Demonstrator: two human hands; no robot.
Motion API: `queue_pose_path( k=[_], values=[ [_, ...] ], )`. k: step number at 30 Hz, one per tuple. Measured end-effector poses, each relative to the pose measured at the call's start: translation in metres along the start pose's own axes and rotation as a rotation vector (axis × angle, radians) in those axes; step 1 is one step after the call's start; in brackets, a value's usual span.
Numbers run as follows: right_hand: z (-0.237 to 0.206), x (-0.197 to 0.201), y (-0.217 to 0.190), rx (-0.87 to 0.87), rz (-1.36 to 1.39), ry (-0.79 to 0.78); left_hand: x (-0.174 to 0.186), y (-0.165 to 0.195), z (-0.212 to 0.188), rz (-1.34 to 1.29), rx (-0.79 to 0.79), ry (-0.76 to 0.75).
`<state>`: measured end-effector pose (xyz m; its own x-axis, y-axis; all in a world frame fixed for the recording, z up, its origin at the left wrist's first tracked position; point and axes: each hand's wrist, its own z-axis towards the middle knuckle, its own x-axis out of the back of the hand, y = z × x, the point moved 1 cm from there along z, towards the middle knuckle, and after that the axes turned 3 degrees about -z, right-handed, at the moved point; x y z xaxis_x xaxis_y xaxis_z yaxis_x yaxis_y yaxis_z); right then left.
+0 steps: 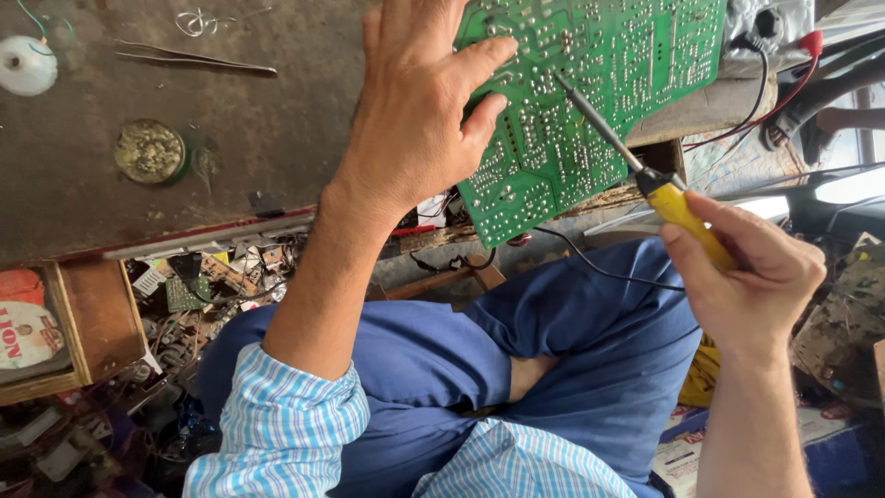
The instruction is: The person sits on the floor holding a large green circuit board and tests its solder joints using multimeter probes. They then solder joints on the board with a soldering iron and finally brush flux residue off the board with a brush.
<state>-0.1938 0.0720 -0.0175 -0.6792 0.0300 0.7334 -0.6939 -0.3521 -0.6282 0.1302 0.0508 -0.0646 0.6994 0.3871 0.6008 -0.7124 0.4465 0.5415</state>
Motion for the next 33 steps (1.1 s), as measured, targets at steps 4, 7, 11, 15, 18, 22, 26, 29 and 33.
queue_pose_path(
  k=[4, 7, 11, 15, 18, 22, 26, 29, 33],
  values=[
    [-0.002, -0.005, 0.004, 0.054, -0.041, -0.05, 0.001, 0.0, 0.0, 0.005, 0.015, -0.015],
    [-0.004, -0.01, 0.007, 0.039, -0.039, -0.059, 0.0, -0.001, 0.0, 0.007, 0.024, -0.02],
    [-0.005, -0.016, 0.008, 0.028, -0.011, -0.046, -0.001, -0.002, -0.001, 0.02, 0.011, -0.004],
    [-0.006, -0.02, 0.006, 0.009, 0.006, -0.052, -0.002, -0.002, -0.003, 0.018, 0.015, -0.005],
    [-0.009, -0.022, 0.003, 0.008, 0.012, -0.053, -0.002, -0.003, -0.003, 0.032, 0.008, 0.003],
    [-0.013, -0.024, 0.0, -0.026, 0.017, -0.043, -0.003, -0.004, -0.004, 0.032, 0.005, 0.0],
    [-0.014, -0.023, -0.003, 0.033, -0.03, -0.035, -0.002, -0.005, -0.004, 0.022, 0.005, 0.005],
    [-0.017, -0.026, -0.004, 0.018, -0.031, -0.032, -0.001, -0.005, -0.003, 0.004, 0.012, 0.0],
    [-0.024, -0.035, -0.002, -0.057, 0.081, -0.022, 0.001, -0.002, -0.002, -0.011, 0.008, 0.011]
  ],
)
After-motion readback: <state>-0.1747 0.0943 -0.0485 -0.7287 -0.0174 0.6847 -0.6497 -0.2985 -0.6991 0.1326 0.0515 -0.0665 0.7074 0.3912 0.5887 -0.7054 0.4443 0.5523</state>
